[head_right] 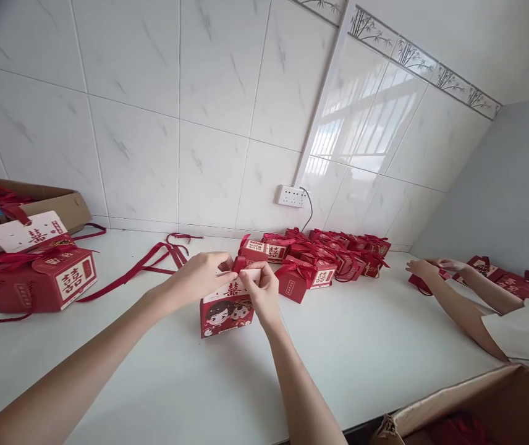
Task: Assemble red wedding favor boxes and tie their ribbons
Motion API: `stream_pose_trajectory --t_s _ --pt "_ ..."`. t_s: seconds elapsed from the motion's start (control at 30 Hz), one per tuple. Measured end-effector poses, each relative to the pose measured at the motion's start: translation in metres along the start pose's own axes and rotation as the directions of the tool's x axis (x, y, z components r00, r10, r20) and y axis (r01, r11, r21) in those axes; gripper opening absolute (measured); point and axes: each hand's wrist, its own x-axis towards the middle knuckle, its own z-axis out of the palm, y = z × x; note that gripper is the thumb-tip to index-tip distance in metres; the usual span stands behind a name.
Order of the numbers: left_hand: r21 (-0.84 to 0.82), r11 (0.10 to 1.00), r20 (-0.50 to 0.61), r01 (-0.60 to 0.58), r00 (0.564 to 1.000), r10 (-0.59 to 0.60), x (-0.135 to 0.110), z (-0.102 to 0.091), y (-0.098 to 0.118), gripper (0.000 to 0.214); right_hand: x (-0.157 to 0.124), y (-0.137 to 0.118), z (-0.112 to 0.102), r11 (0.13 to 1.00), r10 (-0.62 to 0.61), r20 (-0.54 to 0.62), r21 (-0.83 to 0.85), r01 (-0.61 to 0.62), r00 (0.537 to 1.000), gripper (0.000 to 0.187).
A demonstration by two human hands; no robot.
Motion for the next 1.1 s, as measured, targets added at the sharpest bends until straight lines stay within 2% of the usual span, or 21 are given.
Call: stream_pose_trajectory --t_s 0.07,0.2,0.3,0.37,0.5,0.7,1.1 --pt "0.012 1.000 0.039 0.001 0.999 -0.001 -0.001 -0.001 -0.002 0.019 0.002 0.002 -0.001 0.999 -0.022 -0.006 -0.037 0.022 1.000 0.022" --pt "0.060 0.998 0.120 -0.009 0.993 0.002 -0.002 -0.007 0.003 0.023 0.004 0.002 -0.003 0.993 -0.076 0.057 -0.089 0.081 0.995 0.013" --pt "0.073 0.996 0.117 -0.042 0.993 0.033 -0.002 -0.009 0.007 0.024 0.004 0.001 -0.004 0.989 -0.087 0.076 -0.114 0.096 0.993 0.011" --pt "0.083 0.996 0.117 -0.023 0.993 0.014 -0.003 -0.011 0.008 0.024 0.003 0.001 -0.004 0.986 -0.087 0.083 -0.132 0.098 0.993 0.010" --pt "0.140 0.990 0.156 0.025 0.987 -0.047 -0.005 -0.014 0.006 0.015 0.002 0.001 -0.004 0.981 -0.070 0.090 -0.173 0.085 0.993 0.011" --pt "0.129 0.992 0.147 0.001 0.989 -0.020 -0.005 -0.013 0.006 0.025 0.002 0.002 -0.005 0.983 -0.026 0.096 -0.181 0.043 0.995 0.017" --pt "0.105 0.994 0.159 -0.029 0.987 0.012 -0.005 -0.012 0.007 0.026 0.002 0.000 -0.005 0.988 0.056 0.128 -0.148 -0.037 0.990 0.016"
